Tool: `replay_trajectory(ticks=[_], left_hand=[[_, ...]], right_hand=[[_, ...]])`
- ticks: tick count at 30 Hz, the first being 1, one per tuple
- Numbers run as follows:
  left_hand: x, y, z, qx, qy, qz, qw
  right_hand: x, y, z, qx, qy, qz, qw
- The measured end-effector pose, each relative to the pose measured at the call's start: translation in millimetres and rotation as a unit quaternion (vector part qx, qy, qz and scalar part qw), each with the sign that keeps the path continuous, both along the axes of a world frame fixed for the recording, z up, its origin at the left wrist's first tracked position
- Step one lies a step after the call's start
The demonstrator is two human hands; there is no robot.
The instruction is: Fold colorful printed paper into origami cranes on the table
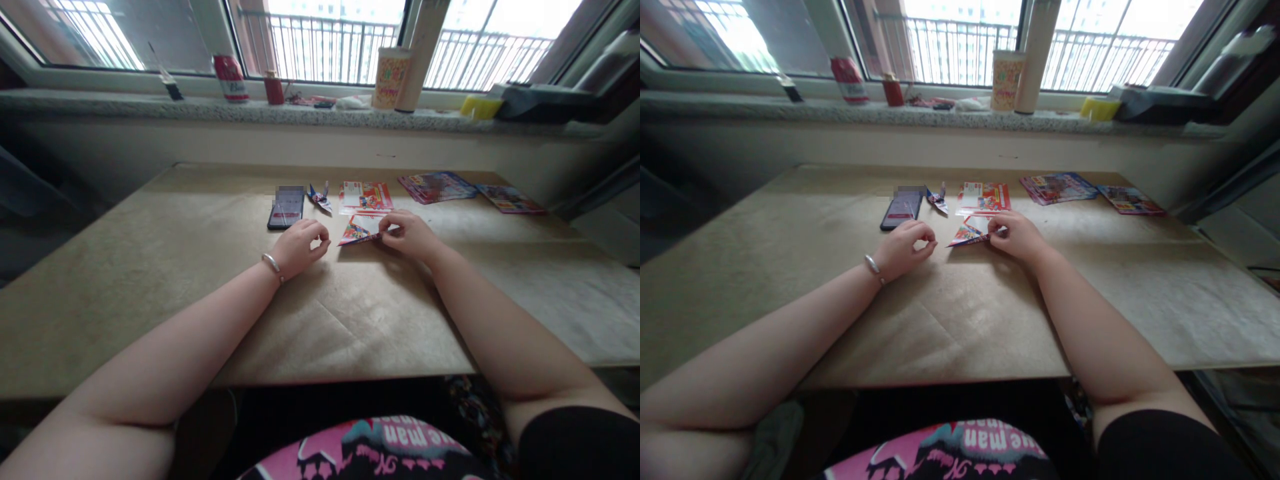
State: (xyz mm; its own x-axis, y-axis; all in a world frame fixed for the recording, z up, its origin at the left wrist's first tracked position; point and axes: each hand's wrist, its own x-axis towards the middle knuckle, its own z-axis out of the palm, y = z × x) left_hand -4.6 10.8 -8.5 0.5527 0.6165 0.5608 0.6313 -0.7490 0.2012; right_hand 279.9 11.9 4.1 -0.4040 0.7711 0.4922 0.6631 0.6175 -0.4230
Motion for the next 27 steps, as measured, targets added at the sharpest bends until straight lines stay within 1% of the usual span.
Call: replay_trajectory(ticks=[4,8,11,14,18,23,27], left_hand=[[3,-5,2.9,0.005,0.036,-0.04,0.999],[6,-8,6.3,0.033,0.089,-0.039,0.995],[8,-8,6.7,0.043,0.104,-0.023,0.993],[9,-8,5.4,0.05,0.116,-0.007,0.992],[10,-8,4.1,0.064,0.139,-0.006,0.988],[12,-10,5.3,0.073,0.145,-0.008,0.987],[12,-11,6.1,0.069,0.144,-0.016,0.987]], right_hand=[[-13,-6,2.2,0.025,-0.022,0.032,0.999],[-27,-13,3.2,0.045,-0.041,0.054,0.997],[-33,-16,2.2,0.069,-0.067,0.047,0.994],[-36,-18,1.7,0.086,-0.123,0.035,0.988],[-45,-24,2.7,0.103,-0.191,0.017,0.976],[-61,-31,2.6,0.12,-0.232,0.008,0.965],[-62,-31,1.9,0.115,-0.236,-0.003,0.965]])
